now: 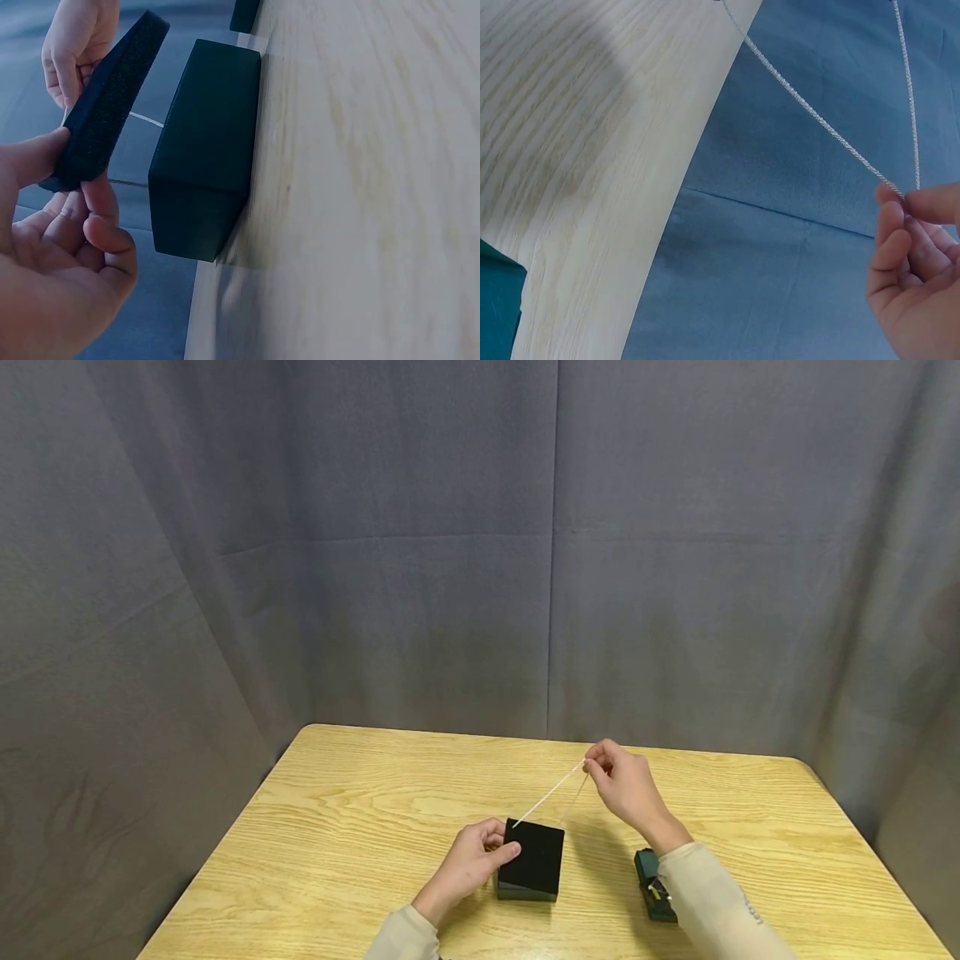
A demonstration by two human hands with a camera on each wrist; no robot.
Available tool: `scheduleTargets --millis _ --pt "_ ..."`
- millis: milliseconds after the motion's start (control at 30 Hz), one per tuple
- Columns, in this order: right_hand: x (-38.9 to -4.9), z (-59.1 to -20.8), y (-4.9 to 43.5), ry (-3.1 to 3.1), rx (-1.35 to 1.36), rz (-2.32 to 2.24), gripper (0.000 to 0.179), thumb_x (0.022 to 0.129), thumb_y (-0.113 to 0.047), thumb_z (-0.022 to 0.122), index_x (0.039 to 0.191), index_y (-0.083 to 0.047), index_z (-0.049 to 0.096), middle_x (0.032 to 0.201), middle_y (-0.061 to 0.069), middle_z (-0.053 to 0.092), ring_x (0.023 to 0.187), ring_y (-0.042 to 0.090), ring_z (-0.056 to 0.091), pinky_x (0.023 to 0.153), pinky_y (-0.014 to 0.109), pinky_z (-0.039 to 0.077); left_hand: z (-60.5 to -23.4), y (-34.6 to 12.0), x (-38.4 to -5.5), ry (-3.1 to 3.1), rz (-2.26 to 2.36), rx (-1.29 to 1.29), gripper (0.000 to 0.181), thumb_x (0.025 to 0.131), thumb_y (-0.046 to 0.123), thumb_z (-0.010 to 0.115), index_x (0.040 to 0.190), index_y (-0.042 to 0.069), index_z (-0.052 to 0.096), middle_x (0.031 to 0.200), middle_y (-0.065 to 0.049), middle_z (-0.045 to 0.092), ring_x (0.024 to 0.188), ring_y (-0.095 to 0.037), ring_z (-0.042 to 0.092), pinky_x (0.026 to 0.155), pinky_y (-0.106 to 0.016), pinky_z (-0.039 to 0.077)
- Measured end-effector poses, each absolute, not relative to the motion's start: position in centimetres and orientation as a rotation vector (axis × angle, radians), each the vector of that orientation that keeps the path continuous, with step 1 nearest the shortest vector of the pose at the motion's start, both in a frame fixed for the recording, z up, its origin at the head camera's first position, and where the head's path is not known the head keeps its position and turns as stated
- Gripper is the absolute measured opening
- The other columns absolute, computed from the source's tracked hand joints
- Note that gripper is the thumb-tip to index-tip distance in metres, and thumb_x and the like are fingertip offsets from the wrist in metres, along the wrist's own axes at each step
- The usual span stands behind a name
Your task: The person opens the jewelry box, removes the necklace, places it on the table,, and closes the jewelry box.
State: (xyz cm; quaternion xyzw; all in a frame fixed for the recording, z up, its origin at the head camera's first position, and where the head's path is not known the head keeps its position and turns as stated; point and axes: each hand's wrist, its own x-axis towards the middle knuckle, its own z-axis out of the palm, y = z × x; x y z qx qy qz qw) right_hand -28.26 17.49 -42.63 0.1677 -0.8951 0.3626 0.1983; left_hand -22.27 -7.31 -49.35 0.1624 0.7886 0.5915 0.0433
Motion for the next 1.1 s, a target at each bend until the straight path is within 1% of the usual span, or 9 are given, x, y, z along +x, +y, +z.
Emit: scheduleTargets --millis 133,200,267,433,600,700,900,1100 --pt "-28.5 -42.5 17.8 -2.509 0.445 1.018 0.006 0.093 -0.01 0.059 0.09 -0.006 0.062 0.078 0.0 0.067 0.06 0.011 0.053 0.053 0.026 0.041 -49.4 -7.3 -22.2 2.426 1.806 0.467 0.012 0.089 0.012 0.066 0.093 0.002 0.06 0.082 -0.003 0.065 0.07 -0.012 0.051 0.062 -0.026 0.042" --pt "-28.6 -42.5 17.9 -2.507 0.431 1.013 0.005 0.093 -0.01 0.059 0.09 -0.007 0.061 0.077 -0.001 0.066 0.061 0.011 0.053 0.053 0.027 0.042 -49.2 -7.2 -22.2 2.432 1.803 0.456 0.011 0.089 0.011 0.066 0.093 0.002 0.06 0.08 -0.001 0.064 0.068 -0.01 0.049 0.061 -0.025 0.041" --pt "-28.7 -42.5 18.1 -2.497 0.426 1.009 0.006 0.093 -0.011 0.059 0.09 -0.007 0.061 0.076 -0.002 0.066 0.061 0.011 0.053 0.053 0.028 0.043 -49.0 -7.2 -22.1 2.433 1.8 0.452 0.01 0.09 0.009 0.064 0.092 0.001 0.059 0.074 0.0 0.059 0.064 -0.01 0.045 0.059 -0.024 0.038" --pt "-28.9 -42.5 18.7 -2.483 0.413 1.023 0.004 0.093 -0.009 0.059 0.091 -0.006 0.062 0.077 0.0 0.067 0.06 0.012 0.053 0.051 0.029 0.043 -48.7 -7.2 -21.7 2.428 1.807 0.466 0.011 0.09 0.005 0.063 0.087 -0.002 0.054 0.061 0.002 0.043 0.054 -0.01 0.035 0.053 -0.022 0.031" --pt "-29.0 -42.6 19.3 -2.506 0.385 1.048 0.004 0.094 -0.009 0.058 0.094 -0.006 0.061 0.081 0.003 0.067 0.059 0.013 0.052 0.049 0.026 0.041 -49.2 -7.5 -21.7 2.425 1.828 0.494 0.016 0.09 0.009 0.064 0.085 0.001 0.051 0.058 0.006 0.036 0.052 -0.006 0.031 0.051 -0.02 0.028" --pt "-29.0 -42.5 19.6 -2.511 0.37 1.049 0.005 0.094 -0.009 0.057 0.095 -0.006 0.061 0.082 0.005 0.067 0.059 0.014 0.052 0.048 0.026 0.04 -49.6 -7.6 -21.9 2.417 1.841 0.505 0.018 0.089 0.01 0.065 0.085 0.001 0.05 0.057 0.006 0.034 0.052 -0.007 0.03 0.051 -0.021 0.027" --pt "-28.9 -42.4 20.2 -2.498 0.301 1.023 0.007 0.095 -0.01 0.056 0.096 -0.004 0.06 0.083 0.007 0.068 0.06 0.014 0.054 0.047 0.026 0.041 -49.7 -7.6 -22.1 2.413 1.839 0.479 0.017 0.089 0.01 0.065 0.085 0.003 0.05 0.057 0.004 0.036 0.052 -0.009 0.032 0.052 -0.021 0.029" --pt "-28.8 -42.6 21.1 -2.473 0.267 1.015 0.007 0.095 -0.01 0.056 0.095 -0.004 0.059 0.083 0.01 0.069 0.056 0.014 0.052 0.046 0.026 0.039 -49.6 -7.5 -22.0 2.399 1.849 0.462 0.021 0.089 0.009 0.066 0.082 0.003 0.047 0.057 0.004 0.033 0.053 -0.009 0.033 0.051 -0.021 0.029"
